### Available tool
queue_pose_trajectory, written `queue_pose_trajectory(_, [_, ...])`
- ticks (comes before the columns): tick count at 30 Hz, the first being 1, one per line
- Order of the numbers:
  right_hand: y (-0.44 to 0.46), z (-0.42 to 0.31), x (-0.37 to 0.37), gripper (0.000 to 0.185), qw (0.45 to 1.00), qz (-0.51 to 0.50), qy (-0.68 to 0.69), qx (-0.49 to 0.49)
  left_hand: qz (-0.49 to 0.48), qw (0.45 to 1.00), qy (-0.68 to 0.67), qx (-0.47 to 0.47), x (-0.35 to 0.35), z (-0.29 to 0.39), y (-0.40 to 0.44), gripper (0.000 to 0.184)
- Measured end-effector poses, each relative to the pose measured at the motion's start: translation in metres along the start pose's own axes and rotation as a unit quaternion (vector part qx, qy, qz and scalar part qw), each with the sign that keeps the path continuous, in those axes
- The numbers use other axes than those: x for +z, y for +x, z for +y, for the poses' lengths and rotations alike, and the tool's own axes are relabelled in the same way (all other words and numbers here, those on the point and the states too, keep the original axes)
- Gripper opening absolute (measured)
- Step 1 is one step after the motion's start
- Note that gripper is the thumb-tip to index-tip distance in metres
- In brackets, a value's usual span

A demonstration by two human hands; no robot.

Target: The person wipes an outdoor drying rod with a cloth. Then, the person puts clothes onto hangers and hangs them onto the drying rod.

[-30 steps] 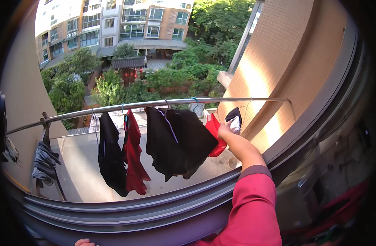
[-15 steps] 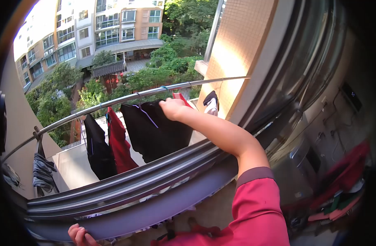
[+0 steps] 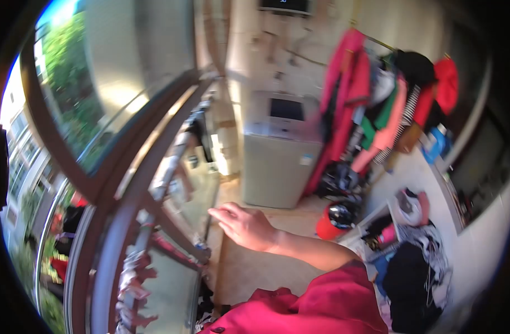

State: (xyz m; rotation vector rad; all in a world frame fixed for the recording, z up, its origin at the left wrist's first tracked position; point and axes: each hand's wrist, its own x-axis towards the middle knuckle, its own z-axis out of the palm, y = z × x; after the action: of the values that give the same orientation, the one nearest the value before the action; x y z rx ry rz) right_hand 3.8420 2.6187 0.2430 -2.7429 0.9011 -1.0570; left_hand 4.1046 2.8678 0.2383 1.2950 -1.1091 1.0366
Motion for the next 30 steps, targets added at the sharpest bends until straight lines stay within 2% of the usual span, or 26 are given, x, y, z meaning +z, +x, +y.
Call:
queue_pose_trajectory(5, [-0.133, 0.094, -0.105, 0.035, 0.977, 0.045, -0.055, 0.203, -0.090, 0.975, -0.204, -0.009, 0.098, 0.107, -0.017, 0.014])
queue_pose_trajectory(8, [-0.207, 0.127, -0.153, 0.037, 0.954, 0.082, -0.100, 0.272, -0.163, 0.934, -0.317, -0.011, 0.147, 0.173, -0.030, 0.015])
queue_pose_trajectory(11, [-0.262, 0.146, -0.188, 0.036, 0.906, 0.087, -0.136, 0.392, -0.240, 0.890, -0.388, -0.009, 0.190, 0.227, -0.052, 0.025])
queue_pose_trajectory(12, [-0.277, 0.153, -0.199, 0.036, 0.899, 0.092, -0.141, 0.404, -0.254, 0.849, -0.461, 0.048, 0.209, 0.237, -0.057, 0.025])
queue_pose_trajectory(14, [-0.302, 0.166, -0.210, 0.036, 0.886, 0.108, -0.137, 0.429, -0.321, 0.831, -0.447, 0.086, 0.230, 0.263, -0.061, 0.024])
queue_pose_trajectory(15, [-0.313, 0.175, -0.216, 0.035, 0.877, 0.109, -0.110, 0.455, -0.324, 0.812, -0.483, 0.045, 0.241, 0.292, -0.058, 0.026])
queue_pose_trajectory(16, [-0.324, 0.184, -0.219, 0.035, 0.870, 0.115, -0.112, 0.466, -0.310, 0.806, -0.499, 0.080, 0.263, 0.296, -0.074, 0.029])
queue_pose_trajectory(18, [-0.342, 0.201, -0.225, 0.037, 0.863, 0.096, -0.129, 0.479, -0.362, 0.767, -0.522, 0.097, 0.289, 0.329, -0.069, 0.031])
queue_pose_trajectory(20, [-0.356, 0.219, -0.233, 0.035, 0.852, 0.108, -0.122, 0.498, -0.376, 0.760, -0.507, 0.152, 0.321, 0.355, -0.072, 0.030])
queue_pose_trajectory(22, [-0.371, 0.240, -0.240, 0.033, 0.832, 0.093, -0.123, 0.533, -0.459, 0.706, -0.534, 0.078, 0.350, 0.377, -0.091, 0.023])
queue_pose_trajectory(23, [-0.381, 0.254, -0.239, 0.031, 0.823, 0.094, -0.134, 0.544, -0.397, 0.724, -0.556, 0.099, 0.371, 0.402, -0.102, 0.013])
queue_pose_trajectory(24, [-0.385, 0.262, -0.244, 0.031, 0.814, 0.101, -0.139, 0.555, -0.382, 0.713, -0.581, 0.091, 0.390, 0.425, -0.107, 0.012])
queue_pose_trajectory(26, [-0.393, 0.274, -0.257, 0.030, 0.784, 0.066, -0.129, 0.604, -0.438, 0.654, -0.603, 0.131, 0.426, 0.465, -0.113, 0.017])
queue_pose_trajectory(27, [-0.397, 0.276, -0.263, 0.028, 0.768, 0.047, -0.125, 0.627, -0.444, 0.639, -0.617, 0.119, 0.436, 0.496, -0.114, 0.019])
queue_pose_trajectory(28, [-0.405, 0.280, -0.267, 0.028, 0.753, 0.053, -0.132, 0.643, -0.481, 0.587, -0.643, 0.108, 0.450, 0.516, -0.124, 0.021])
queue_pose_trajectory(30, [-0.427, 0.277, -0.271, 0.029, 0.700, 0.062, -0.097, 0.705, -0.499, 0.534, -0.664, 0.158, 0.471, 0.561, -0.139, 0.022])
